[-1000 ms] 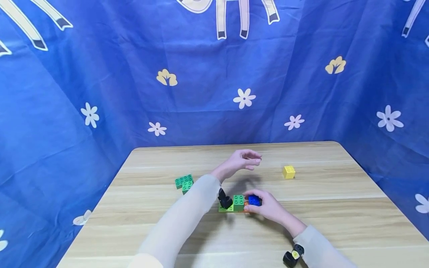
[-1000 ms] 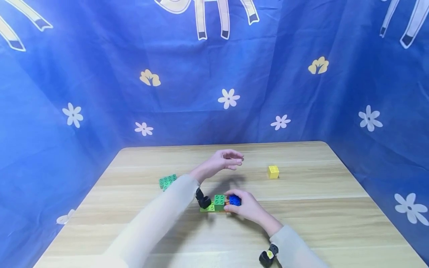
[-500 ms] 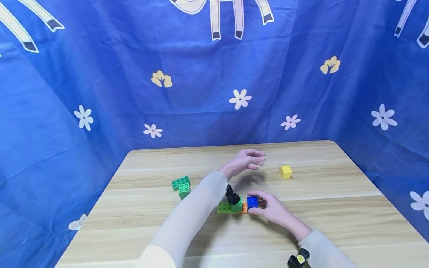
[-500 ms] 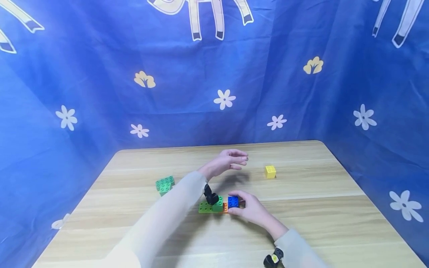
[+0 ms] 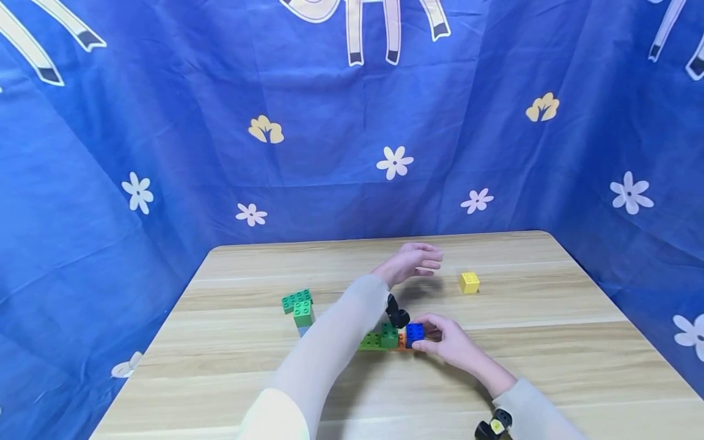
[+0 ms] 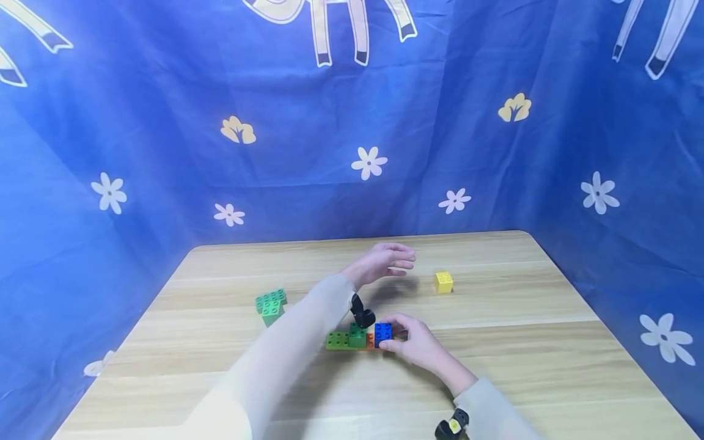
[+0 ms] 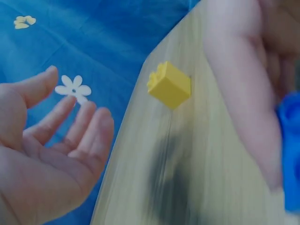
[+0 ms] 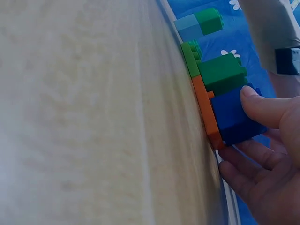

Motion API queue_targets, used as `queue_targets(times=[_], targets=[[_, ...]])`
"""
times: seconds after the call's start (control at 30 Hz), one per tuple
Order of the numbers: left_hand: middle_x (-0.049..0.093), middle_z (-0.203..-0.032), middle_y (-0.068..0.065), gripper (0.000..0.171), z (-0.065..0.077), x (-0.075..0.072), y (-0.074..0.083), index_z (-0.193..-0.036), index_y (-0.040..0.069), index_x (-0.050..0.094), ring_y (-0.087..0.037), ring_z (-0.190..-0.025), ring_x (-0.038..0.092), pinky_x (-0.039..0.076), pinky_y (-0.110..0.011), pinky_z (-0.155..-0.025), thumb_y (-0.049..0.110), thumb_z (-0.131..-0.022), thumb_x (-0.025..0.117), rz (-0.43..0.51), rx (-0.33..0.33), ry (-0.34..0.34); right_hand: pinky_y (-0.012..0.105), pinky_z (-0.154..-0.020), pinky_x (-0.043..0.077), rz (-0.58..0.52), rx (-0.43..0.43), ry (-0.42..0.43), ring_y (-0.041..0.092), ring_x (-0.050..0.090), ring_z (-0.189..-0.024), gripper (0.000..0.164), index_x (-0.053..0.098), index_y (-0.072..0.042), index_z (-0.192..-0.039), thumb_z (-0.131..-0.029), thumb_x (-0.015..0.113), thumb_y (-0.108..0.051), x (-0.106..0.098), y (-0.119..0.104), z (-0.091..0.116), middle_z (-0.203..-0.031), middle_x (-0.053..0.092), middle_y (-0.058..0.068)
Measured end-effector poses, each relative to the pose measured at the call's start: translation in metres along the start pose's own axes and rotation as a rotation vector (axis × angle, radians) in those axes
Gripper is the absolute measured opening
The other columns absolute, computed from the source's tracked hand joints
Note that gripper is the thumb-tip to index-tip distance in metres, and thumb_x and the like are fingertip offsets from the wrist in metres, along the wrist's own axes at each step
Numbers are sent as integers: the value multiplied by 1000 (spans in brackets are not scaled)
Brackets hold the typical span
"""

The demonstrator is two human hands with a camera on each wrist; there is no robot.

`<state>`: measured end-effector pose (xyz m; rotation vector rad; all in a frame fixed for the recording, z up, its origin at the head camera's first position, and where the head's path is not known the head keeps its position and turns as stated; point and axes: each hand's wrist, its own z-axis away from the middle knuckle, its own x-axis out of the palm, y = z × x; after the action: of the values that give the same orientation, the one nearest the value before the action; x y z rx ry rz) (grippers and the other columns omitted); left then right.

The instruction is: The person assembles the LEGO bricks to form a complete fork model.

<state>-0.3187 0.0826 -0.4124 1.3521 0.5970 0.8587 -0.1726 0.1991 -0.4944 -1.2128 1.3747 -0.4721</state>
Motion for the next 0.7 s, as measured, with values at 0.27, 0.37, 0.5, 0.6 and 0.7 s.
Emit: queue_targets(times=[0.27,0.37,0.5,0.6,0.7], targets=[[62,-110,-11,26,-19,23,-7,-112,1,62,-38,-115,50,41,-47,-98,8,-86,64,-53,-60,23,42,-82,50,-18,8,14,24,62,-88,30,61,0,-106,-80,72,-9,-1,-14,2,-94,66,9],[64,-105,-10,23,-24,33,-12,-106,2,62,-37,-112,53,43,-46,-95,6,-84,66,-85,-59,51,45,-81,50,-29,10,20,27,63,-87,34,60,4,-109,-79,72,-5,-3,-23,3,-94,67,12],[63,-93,-5,29,-27,50,-15,-104,1,62,-35,-105,56,45,-47,-92,7,-78,74,-160,-73,118,37,-80,51,-39,48,17,21,64,-85,34,62,2,-108,-78,74,-9,-3,-14,2,-94,68,9],[59,-90,-2,34,-29,64,-16,-104,1,61,-32,-100,56,46,-46,-90,7,-75,77,-233,-89,189,29,-80,50,-24,62,18,16,63,-87,34,64,-2,-107,-78,75,-16,-2,-1,1,-97,69,6],[57,-89,-1,36,-33,76,-16,-104,1,60,-27,-96,56,47,-45,-88,4,-73,78,-295,-111,257,27,-81,49,14,41,41,16,63,-90,36,64,-5,-107,-77,76,-23,-3,5,0,-99,68,5]])
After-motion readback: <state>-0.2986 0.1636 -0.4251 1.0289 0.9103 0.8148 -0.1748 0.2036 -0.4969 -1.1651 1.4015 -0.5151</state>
